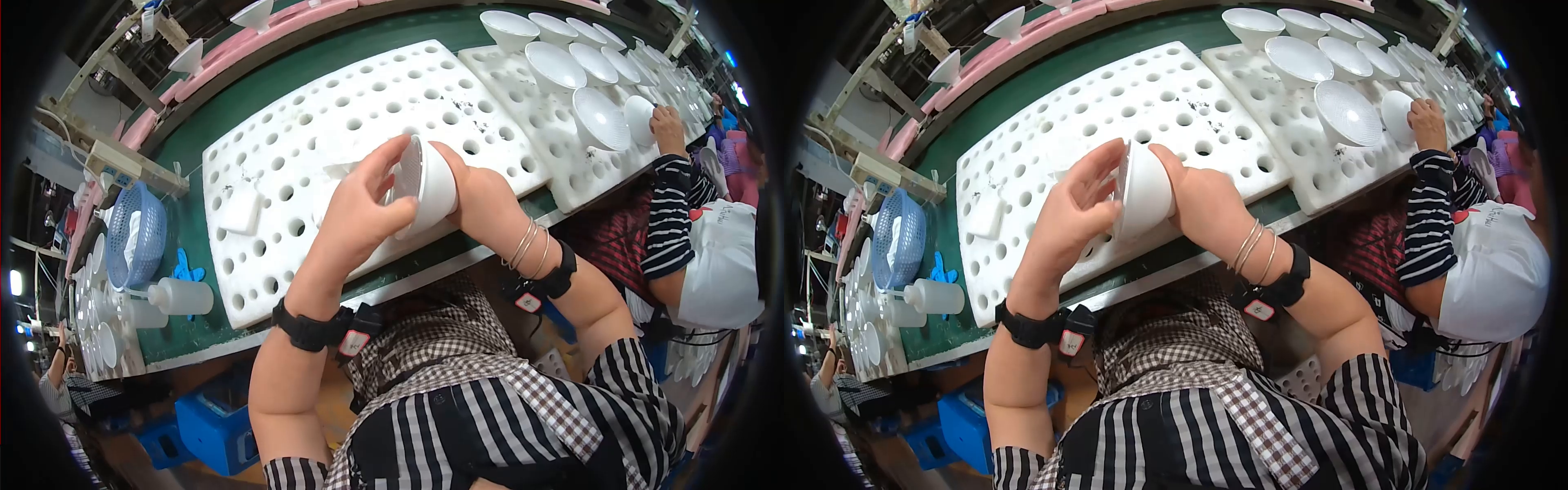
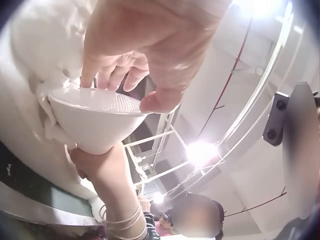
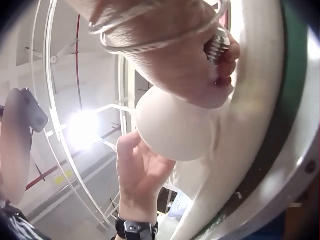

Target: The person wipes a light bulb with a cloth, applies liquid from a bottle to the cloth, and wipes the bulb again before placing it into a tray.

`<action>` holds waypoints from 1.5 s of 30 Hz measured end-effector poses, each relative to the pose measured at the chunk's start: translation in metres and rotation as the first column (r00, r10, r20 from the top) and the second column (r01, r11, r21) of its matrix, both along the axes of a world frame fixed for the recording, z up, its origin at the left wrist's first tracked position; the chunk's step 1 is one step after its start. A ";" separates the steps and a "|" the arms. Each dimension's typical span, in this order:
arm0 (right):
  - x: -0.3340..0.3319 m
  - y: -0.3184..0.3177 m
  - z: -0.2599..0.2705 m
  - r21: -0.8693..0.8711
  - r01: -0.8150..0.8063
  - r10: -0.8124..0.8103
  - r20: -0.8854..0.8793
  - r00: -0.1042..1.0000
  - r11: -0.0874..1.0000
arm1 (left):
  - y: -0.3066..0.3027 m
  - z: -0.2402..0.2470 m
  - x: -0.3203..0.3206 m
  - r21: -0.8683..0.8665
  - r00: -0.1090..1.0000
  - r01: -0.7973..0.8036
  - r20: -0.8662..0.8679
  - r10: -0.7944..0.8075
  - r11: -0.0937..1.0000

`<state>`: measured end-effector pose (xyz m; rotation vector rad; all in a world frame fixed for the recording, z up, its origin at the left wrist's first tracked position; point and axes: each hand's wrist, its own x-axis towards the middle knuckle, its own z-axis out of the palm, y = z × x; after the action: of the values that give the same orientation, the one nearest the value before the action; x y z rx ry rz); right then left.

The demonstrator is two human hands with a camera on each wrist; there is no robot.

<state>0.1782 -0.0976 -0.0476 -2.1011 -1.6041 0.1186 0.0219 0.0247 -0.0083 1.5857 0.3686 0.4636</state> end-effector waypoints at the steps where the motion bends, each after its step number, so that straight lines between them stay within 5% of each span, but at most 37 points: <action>1: -0.001 -0.001 -0.002 0.019 0.000 0.000 0.026 1.000 1.000 | 0.000 0.002 0.004 -0.005 1.000 -0.002 -0.002 0.002 1.000; 10: -0.005 -0.004 -0.001 0.038 0.013 -0.013 0.000 1.000 0.999 | 0.005 0.017 0.019 -0.114 0.996 -0.009 -0.092 -0.002 0.993; 13: -0.001 -0.002 -0.003 -0.002 0.024 -0.024 -0.020 1.000 1.000 | 0.005 0.002 0.001 -0.039 0.990 0.135 -0.023 -0.136 0.990; 15: 0.003 -0.001 -0.007 -0.012 0.033 -0.034 -0.030 0.999 0.999 | 0.000 -0.010 -0.009 0.100 0.996 0.085 0.010 -0.087 0.991; 27: 0.000 0.001 -0.008 0.001 0.059 -0.059 0.015 0.998 0.998 | 0.004 0.012 0.014 -0.111 0.998 0.047 -0.031 -0.050 0.993; 33: 0.004 0.002 -0.008 0.011 0.034 -0.034 -0.012 0.999 0.999 | -0.003 -0.020 -0.013 0.090 0.999 0.024 0.027 -0.027 0.996; 45: -0.002 0.000 -0.007 0.015 0.048 -0.047 -0.030 0.998 0.999 | 0.006 0.015 0.028 -0.040 0.999 0.033 -0.005 -0.033 0.999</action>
<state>0.1765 -0.0972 -0.0548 -2.1137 -1.5320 0.1204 0.0503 0.0302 0.0063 1.5528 0.3533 0.4244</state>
